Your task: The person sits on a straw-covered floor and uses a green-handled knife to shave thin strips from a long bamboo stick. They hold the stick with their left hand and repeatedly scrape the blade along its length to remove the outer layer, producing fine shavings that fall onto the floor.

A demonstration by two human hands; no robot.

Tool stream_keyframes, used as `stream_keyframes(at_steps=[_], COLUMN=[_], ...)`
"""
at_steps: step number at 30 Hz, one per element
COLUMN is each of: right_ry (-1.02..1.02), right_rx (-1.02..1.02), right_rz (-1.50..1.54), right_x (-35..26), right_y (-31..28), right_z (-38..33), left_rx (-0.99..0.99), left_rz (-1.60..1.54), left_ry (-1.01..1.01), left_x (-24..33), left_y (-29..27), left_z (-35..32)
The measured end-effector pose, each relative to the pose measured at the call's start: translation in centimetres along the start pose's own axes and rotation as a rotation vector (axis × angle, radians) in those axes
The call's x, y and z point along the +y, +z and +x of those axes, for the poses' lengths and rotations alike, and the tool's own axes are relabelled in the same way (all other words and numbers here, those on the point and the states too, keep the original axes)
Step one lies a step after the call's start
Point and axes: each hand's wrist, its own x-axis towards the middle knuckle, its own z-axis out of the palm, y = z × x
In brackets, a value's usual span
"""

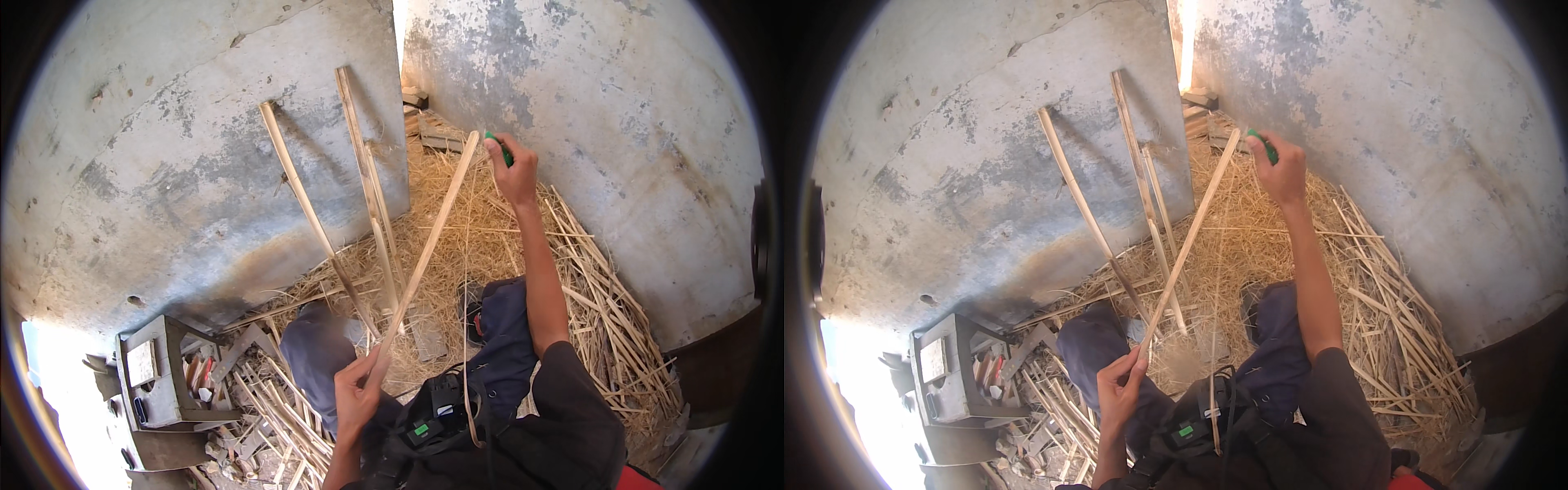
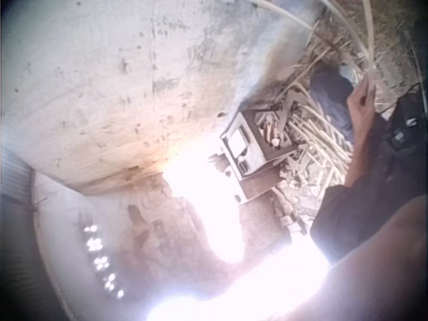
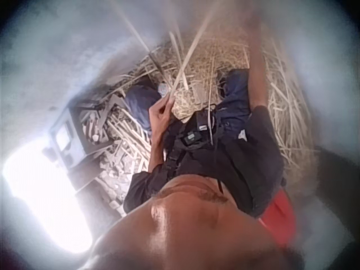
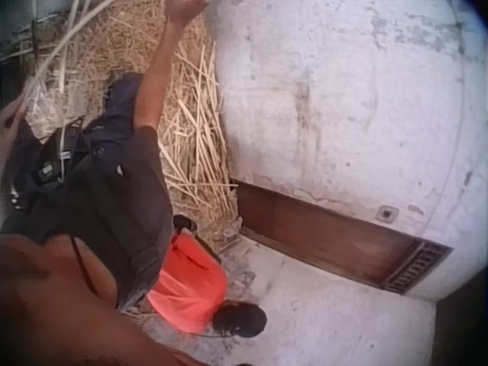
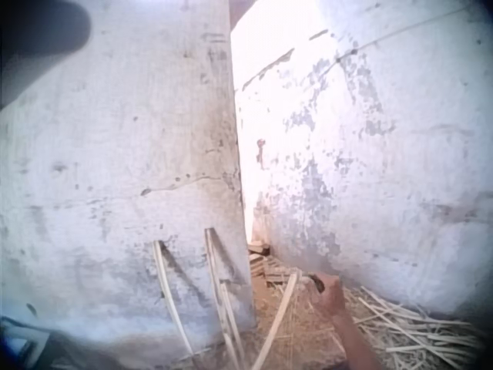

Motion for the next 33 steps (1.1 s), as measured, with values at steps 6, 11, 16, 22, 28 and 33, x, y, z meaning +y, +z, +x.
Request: stream_keyframes(at_steps=[6, 11, 16, 22, 28, 33], right_ry=[0.370, 0.219, 0.024, -0.335, -0.509, -0.545], right_rx=[-0.072, -0.113, -0.235, -0.404, -0.389, -0.371], right_rz=[-0.244, -0.088, 0.302, 0.435, 0.417, 0.368], right_x=[4.0, 1.8, -6.8, -13.1, -15.0, -15.3], right_y=[-0.3, 1.2, 1.6, 1.7, 2.1, 2.1], right_z=[1.0, -1.7, -5.1, -9.2, -10.8, -11.1], left_rx=[0.023, -0.050, -0.076, -0.089, -0.059, -0.032], left_rz=[0.053, -0.191, -0.246, -0.254, -0.267, -0.296], left_ry=[-0.016, -0.117, -0.064, 0.003, 0.004, 0.025], left_x=[-2.4, -0.1, 2.6, 4.5, 6.2, 7.0], left_y=[-1.8, -1.7, -0.7, 0.4, 1.1, 1.7], left_z=[0.0, 1.4, 2.6, 3.7, 3.8, 3.9])
